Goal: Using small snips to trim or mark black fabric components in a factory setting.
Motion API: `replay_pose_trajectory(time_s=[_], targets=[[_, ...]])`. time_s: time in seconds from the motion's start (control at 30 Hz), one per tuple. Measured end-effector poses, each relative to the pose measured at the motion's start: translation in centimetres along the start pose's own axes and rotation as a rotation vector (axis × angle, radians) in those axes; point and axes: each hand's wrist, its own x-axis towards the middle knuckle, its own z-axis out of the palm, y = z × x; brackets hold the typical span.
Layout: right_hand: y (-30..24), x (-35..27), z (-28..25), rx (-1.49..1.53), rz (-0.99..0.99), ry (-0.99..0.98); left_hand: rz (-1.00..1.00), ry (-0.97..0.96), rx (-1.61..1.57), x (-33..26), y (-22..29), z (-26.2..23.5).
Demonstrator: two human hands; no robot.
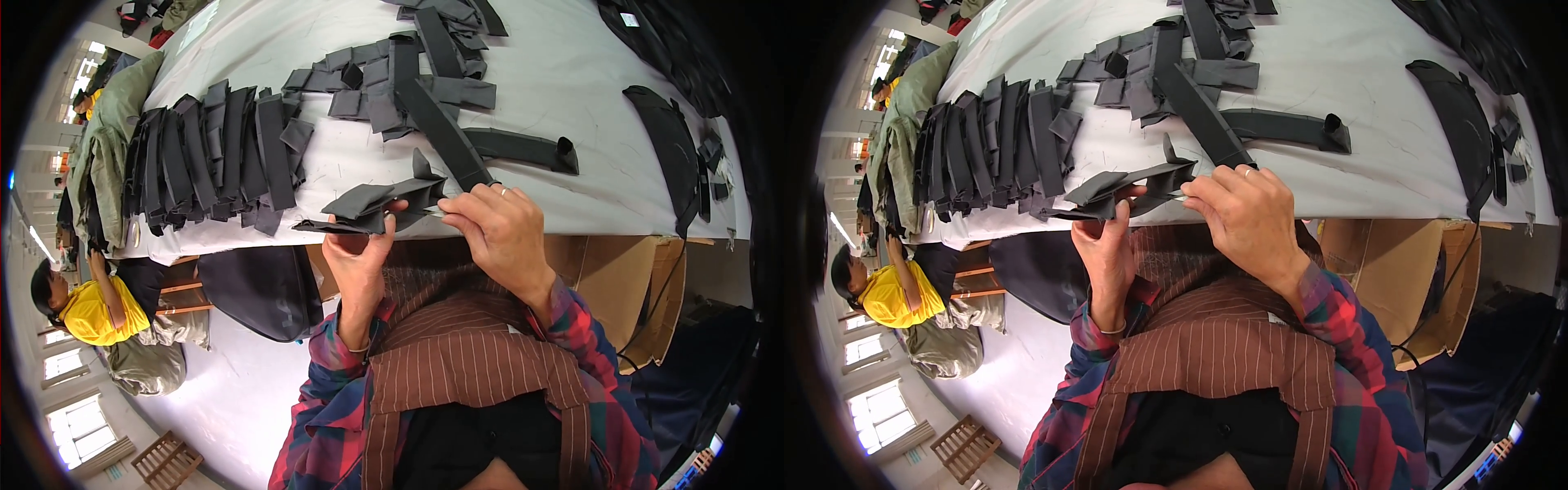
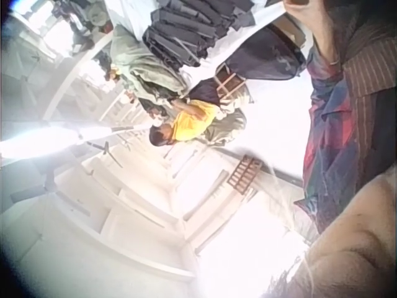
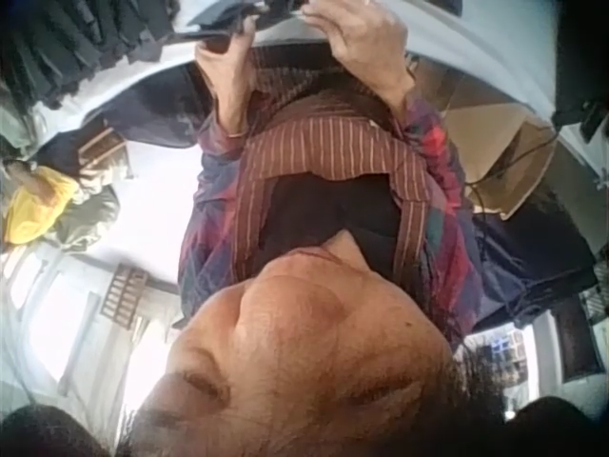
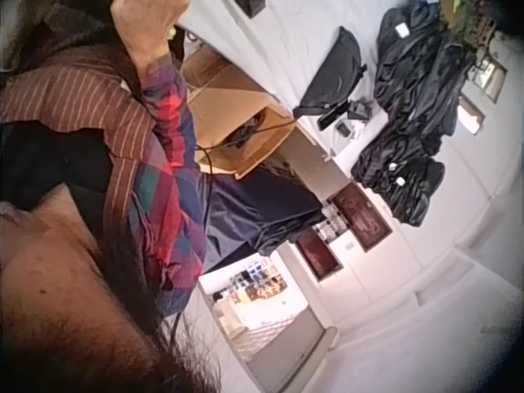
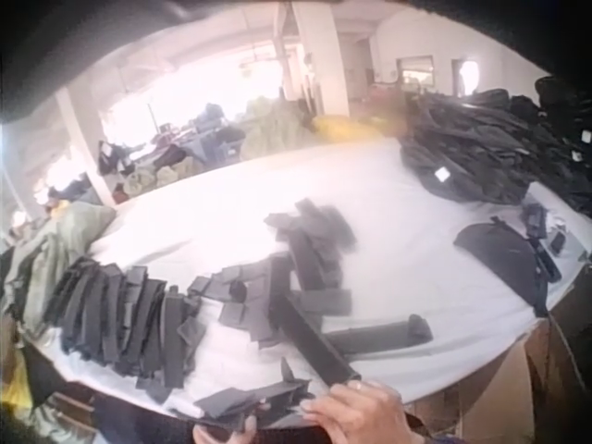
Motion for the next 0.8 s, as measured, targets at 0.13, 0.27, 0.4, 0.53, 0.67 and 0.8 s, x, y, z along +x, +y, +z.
replay_pose_trajectory(time_s=[0.13,0.27,0.4,0.53,0.67,0.8], targets=[[-0.12,0.04,-0.14,-0.042,-0.006,-0.010,0.017,-0.005,0.002,0.01,0.16,0.05],[-0.23,-0.03,-0.15,-0.028,-0.008,0.000,0.024,-0.005,0.012,-0.10,0.21,0.06],[-0.31,-0.17,0.00,0.012,0.000,-0.007,0.020,-0.008,0.053,-0.19,0.13,0.08],[-0.52,-0.04,-0.08,0.020,0.004,-0.005,0.018,0.005,0.027,-0.18,0.34,0.18],[-0.43,-0.07,0.02,0.022,-0.005,0.014,0.016,-0.002,0.028,-0.18,0.18,-0.09],[-0.37,-0.13,-0.03,0.011,0.005,0.008,0.032,0.006,0.023,-0.20,0.20,-0.09]])
